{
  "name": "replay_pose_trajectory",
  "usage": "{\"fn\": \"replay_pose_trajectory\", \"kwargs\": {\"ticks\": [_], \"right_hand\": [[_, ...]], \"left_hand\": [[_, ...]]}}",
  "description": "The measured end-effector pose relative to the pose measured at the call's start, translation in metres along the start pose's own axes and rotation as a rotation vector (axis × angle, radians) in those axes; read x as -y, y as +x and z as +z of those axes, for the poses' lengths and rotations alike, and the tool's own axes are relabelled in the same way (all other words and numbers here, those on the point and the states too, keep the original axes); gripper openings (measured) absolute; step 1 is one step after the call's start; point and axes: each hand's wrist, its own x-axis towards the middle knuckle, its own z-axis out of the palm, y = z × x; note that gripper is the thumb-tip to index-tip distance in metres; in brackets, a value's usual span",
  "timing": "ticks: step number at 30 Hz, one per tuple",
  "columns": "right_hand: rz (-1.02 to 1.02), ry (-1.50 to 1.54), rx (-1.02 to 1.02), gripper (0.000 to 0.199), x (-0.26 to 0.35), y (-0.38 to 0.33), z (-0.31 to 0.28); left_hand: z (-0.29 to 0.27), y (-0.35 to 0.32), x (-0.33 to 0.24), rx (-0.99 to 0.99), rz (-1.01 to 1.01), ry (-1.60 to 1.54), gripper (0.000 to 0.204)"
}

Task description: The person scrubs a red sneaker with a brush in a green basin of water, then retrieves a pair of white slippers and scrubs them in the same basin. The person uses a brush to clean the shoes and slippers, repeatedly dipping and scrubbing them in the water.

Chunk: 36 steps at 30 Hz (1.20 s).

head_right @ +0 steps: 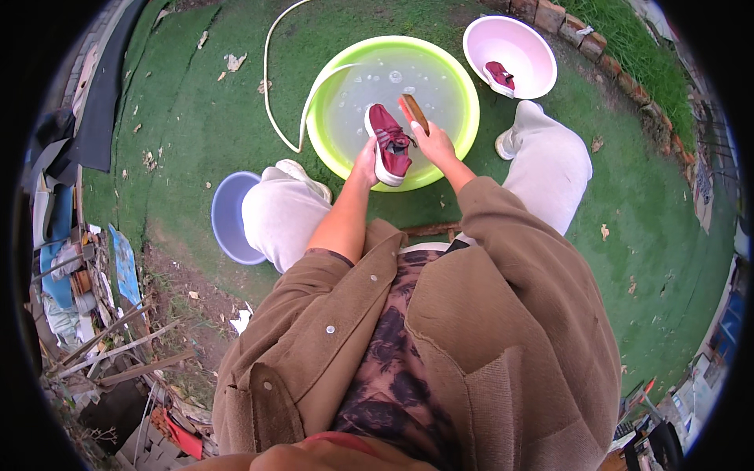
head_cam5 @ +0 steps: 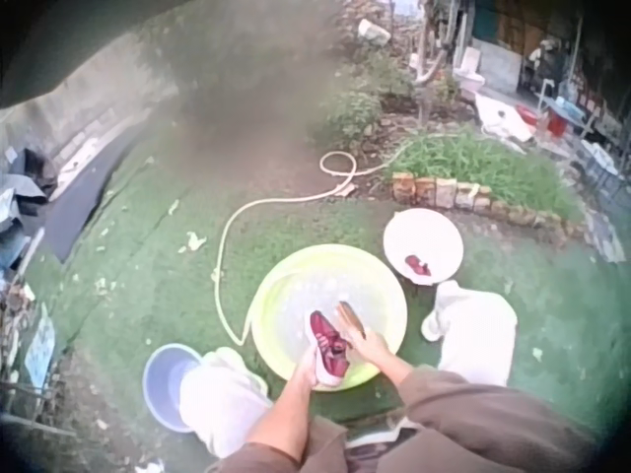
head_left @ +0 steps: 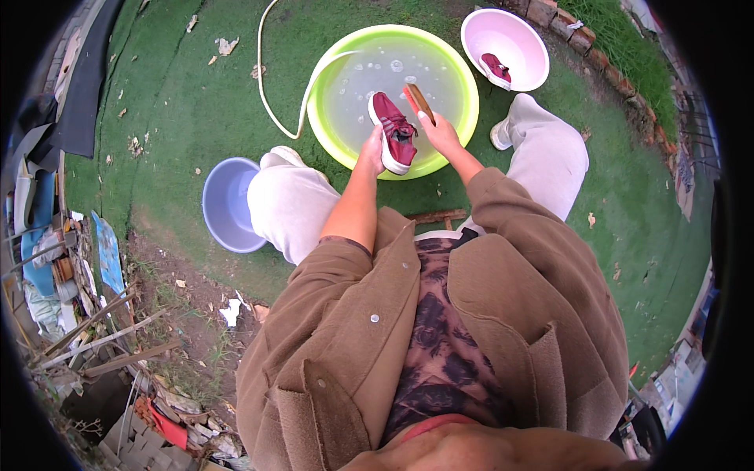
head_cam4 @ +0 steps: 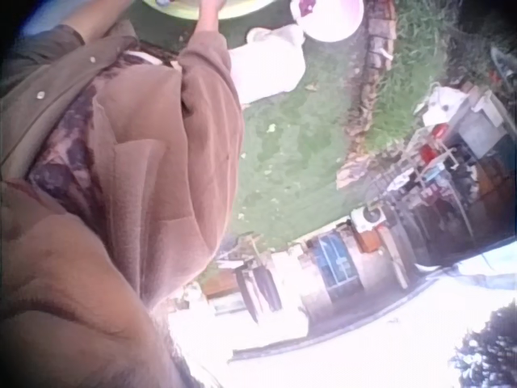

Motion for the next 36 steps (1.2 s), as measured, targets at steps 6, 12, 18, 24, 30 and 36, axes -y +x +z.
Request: {"fn": "replay_pose_trajectory", "kwargs": {"ticks": [6, 12, 18, 24, 30, 36], "right_hand": [[-0.171, -0.316, 0.166, 0.058, 0.024, 0.015, -0.002], [-0.202, -0.449, 0.51, 0.05, 0.027, 0.05, 0.018], [-0.224, -0.72, 0.258, 0.043, 0.017, 0.116, 0.048], [-0.049, -0.498, 0.492, 0.048, 0.012, 0.123, 0.045], [-0.289, -0.364, 0.688, 0.051, 0.008, 0.082, 0.013], [-0.151, -0.686, 0.343, 0.045, 0.023, 0.142, 0.038]], "left_hand": [[-0.032, 0.044, 0.024, -0.042, -0.094, -0.156, 0.046], [-0.051, 0.065, 0.03, -0.111, -0.162, -0.268, 0.047], [-0.039, 0.051, 0.017, 0.164, -0.245, -0.391, 0.051], [-0.046, 0.07, 0.015, 0.252, -0.23, -0.536, 0.054], [-0.053, 0.084, 0.026, 0.102, -0.193, -0.662, 0.055], [-0.043, 0.086, 0.024, 0.257, -0.212, -0.511, 0.061]]}}
